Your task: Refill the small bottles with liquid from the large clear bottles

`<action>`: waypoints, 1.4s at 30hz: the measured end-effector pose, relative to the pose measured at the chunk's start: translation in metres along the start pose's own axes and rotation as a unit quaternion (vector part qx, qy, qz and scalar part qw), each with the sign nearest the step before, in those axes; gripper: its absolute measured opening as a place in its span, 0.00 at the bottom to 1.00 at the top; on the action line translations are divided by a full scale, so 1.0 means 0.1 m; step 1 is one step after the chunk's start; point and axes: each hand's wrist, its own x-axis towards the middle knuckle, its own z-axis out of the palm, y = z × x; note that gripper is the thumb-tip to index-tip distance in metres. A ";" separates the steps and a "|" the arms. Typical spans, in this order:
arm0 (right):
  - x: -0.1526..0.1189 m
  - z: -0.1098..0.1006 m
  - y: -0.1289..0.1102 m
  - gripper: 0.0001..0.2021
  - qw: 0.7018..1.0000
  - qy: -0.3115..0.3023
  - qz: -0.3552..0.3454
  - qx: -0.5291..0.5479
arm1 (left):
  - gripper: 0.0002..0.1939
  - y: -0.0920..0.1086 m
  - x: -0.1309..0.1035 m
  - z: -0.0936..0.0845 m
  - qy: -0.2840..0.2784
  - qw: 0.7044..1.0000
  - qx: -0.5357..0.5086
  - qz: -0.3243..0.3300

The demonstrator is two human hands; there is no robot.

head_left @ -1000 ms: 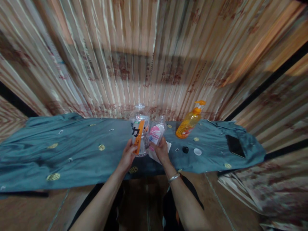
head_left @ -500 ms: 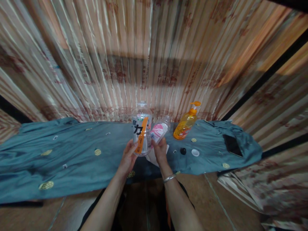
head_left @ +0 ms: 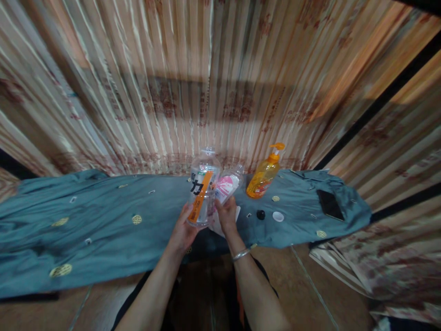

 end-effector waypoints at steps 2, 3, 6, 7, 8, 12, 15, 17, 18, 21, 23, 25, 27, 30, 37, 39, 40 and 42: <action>-0.01 -0.01 -0.01 0.18 1.000 -0.007 -0.004 0.002 | 0.08 0.03 -0.03 -0.01 -0.001 1.000 -0.005 -0.012; -0.02 -0.01 -0.02 0.18 1.000 -0.009 -0.006 0.004 | 0.08 0.04 -0.04 -0.01 -0.002 1.000 -0.008 -0.016; -0.04 -0.02 -0.03 0.18 1.000 -0.018 -0.007 0.010 | 0.10 0.09 -0.06 -0.03 -0.004 1.000 -0.011 -0.029; -0.04 -0.03 -0.03 0.19 1.000 -0.020 -0.007 0.010 | 0.11 0.10 -0.06 -0.05 -0.003 0.999 -0.011 -0.033; -0.04 -0.04 -0.03 0.19 1.000 -0.022 -0.006 0.009 | 0.11 0.10 -0.06 -0.06 -0.003 0.999 -0.011 -0.037; -0.03 -0.12 -0.04 0.22 1.000 -0.025 -0.002 -0.010 | 0.13 0.10 -0.05 -0.10 -0.004 0.999 -0.008 -0.054; -0.03 -0.17 -0.07 0.24 0.999 -0.032 -0.002 -0.029 | 0.13 0.06 -0.05 -0.09 -0.005 0.998 -0.014 -0.060; -0.04 -0.18 -0.10 0.24 0.999 -0.042 -0.001 -0.033 | 0.15 0.02 -0.06 -0.08 -0.007 0.998 -0.020 -0.064; -0.05 -0.19 -0.11 0.24 0.998 -0.048 -0.001 -0.032 | 0.16 0.00 -0.06 -0.08 -0.009 0.997 -0.023 -0.067; -0.08 -0.20 -0.17 0.23 0.998 -0.059 -0.012 -0.020 | 0.19 -0.04 -0.08 -0.06 -0.014 0.997 -0.032 -0.074; -0.09 -0.22 -0.20 0.22 0.998 -0.064 -0.020 -0.007 | 0.20 -0.04 -0.09 -0.06 -0.015 0.996 -0.034 -0.080; -0.09 -0.26 -0.23 0.22 0.997 -0.071 -0.027 -0.002 | 0.20 -0.02 -0.10 -0.05 -0.013 0.996 -0.032 -0.087; -0.07 -0.32 -0.25 0.22 0.996 -0.077 -0.031 -0.017 | 0.20 0.02 -0.12 -0.04 -0.005 0.995 -0.026 -0.092; -0.02 -0.44 -0.26 0.23 0.994 -0.058 -0.034 -0.088 | 0.19 0.10 -0.14 -0.04 0.013 0.996 -0.016 -0.088; 0.07 -0.67 -0.25 0.22 0.975 -0.044 -0.037 -0.217 | 0.15 0.29 -0.16 -0.08 0.064 0.997 0.000 -0.045; 0.06 -0.69 -0.22 0.21 0.973 -0.053 -0.036 -0.224 | 0.15 0.33 -0.17 -0.09 0.075 0.997 -0.002 -0.033; 0.06 -0.70 -0.21 0.21 0.973 -0.057 -0.034 -0.221 | 0.14 0.35 -0.18 -0.09 0.080 0.996 -0.003 -0.028; 0.05 -0.72 -0.17 0.22 0.976 -0.068 -0.032 -0.205 | 0.14 0.37 -0.19 -0.09 0.086 0.996 -0.005 -0.019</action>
